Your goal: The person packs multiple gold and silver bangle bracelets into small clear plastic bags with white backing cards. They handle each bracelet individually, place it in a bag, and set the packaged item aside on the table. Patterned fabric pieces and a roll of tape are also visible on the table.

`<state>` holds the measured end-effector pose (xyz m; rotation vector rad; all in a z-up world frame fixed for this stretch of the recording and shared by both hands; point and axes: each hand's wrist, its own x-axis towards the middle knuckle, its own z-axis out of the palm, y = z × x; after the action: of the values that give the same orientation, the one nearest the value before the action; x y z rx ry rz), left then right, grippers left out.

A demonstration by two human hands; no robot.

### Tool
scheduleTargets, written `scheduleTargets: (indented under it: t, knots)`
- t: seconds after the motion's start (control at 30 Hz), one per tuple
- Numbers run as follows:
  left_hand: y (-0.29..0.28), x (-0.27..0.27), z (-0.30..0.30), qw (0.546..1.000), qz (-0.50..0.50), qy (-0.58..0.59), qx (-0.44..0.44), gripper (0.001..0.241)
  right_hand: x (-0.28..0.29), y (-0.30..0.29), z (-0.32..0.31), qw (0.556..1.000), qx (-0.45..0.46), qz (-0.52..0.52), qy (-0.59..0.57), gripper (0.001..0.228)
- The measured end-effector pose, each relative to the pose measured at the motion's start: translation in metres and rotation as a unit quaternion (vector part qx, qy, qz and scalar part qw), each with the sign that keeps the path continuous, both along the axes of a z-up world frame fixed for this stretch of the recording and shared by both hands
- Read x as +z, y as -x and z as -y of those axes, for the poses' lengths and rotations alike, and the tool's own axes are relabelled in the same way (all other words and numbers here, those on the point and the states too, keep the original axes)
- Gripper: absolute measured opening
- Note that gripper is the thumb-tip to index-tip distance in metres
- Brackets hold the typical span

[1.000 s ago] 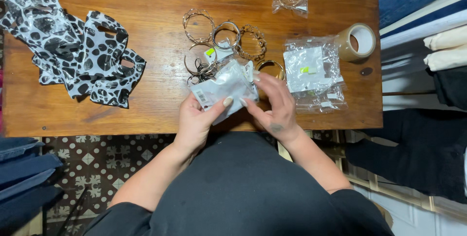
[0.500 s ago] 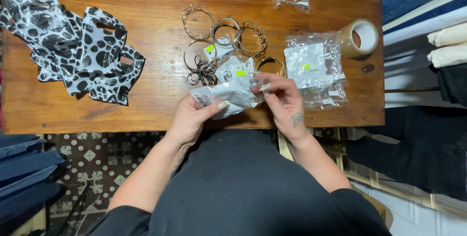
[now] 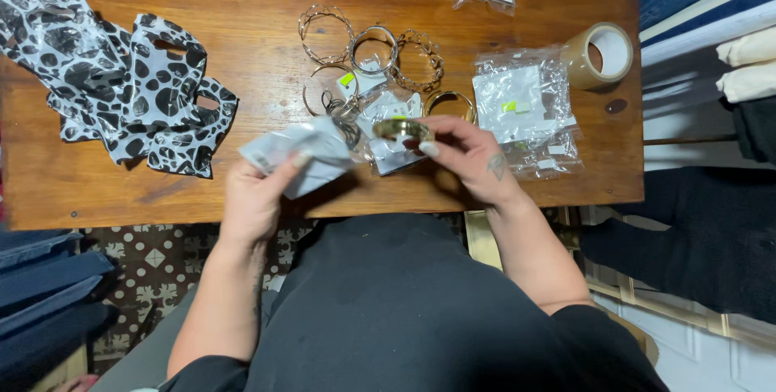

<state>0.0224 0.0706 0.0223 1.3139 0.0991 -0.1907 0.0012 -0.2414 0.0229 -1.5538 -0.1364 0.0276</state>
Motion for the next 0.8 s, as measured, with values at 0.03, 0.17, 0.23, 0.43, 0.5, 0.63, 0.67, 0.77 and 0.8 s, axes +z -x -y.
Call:
scheduleTargets:
  t: [0.03,0.17,0.23,0.43,0.5,0.63,0.67,0.77,0.8]
  knots:
    - [-0.004,-0.006,-0.008,1.0,0.0,-0.001,-0.003,0.021,-0.004,-0.013,-0.004,1.0,-0.003,0.0,-0.001,0.021]
    - [-0.015,-0.011,-0.028,0.984,0.056,-0.012,0.17,0.031,-0.035,-0.057,-0.026,0.926,-0.008,0.234,0.295,0.023]
    - [-0.014,-0.01,-0.029,0.982,0.078,-0.025,0.172,0.03,-0.054,-0.071,-0.037,0.858,-0.002,0.304,0.415,0.022]
    - [-0.002,-0.005,0.004,0.985,0.062,-0.015,0.161,0.028,-0.047,-0.06,-0.044,0.803,-0.032,0.313,0.505,0.026]
    - [-0.002,-0.008,0.017,0.991,0.074,-0.036,0.11,0.029,-0.02,-0.043,-0.044,0.92,-0.055,0.229,0.313,0.036]
    - [0.017,-0.039,0.064,0.995,0.006,0.003,0.095,0.034,-0.003,0.001,-0.027,0.999,0.026,0.022,0.018,0.066]
    - [0.022,-0.062,0.071,0.999,-0.002,0.002,0.033,0.037,-0.005,0.008,-0.02,0.999,-0.002,0.006,0.034,0.063]
    - [0.024,-0.058,0.087,0.994,-0.007,0.039,-0.099,0.059,0.006,0.015,0.033,0.996,-0.057,0.005,0.067,0.059]
    - [0.022,-0.045,0.091,0.983,-0.002,0.074,-0.165,0.078,0.012,0.015,0.056,0.993,-0.079,0.02,0.084,0.057]
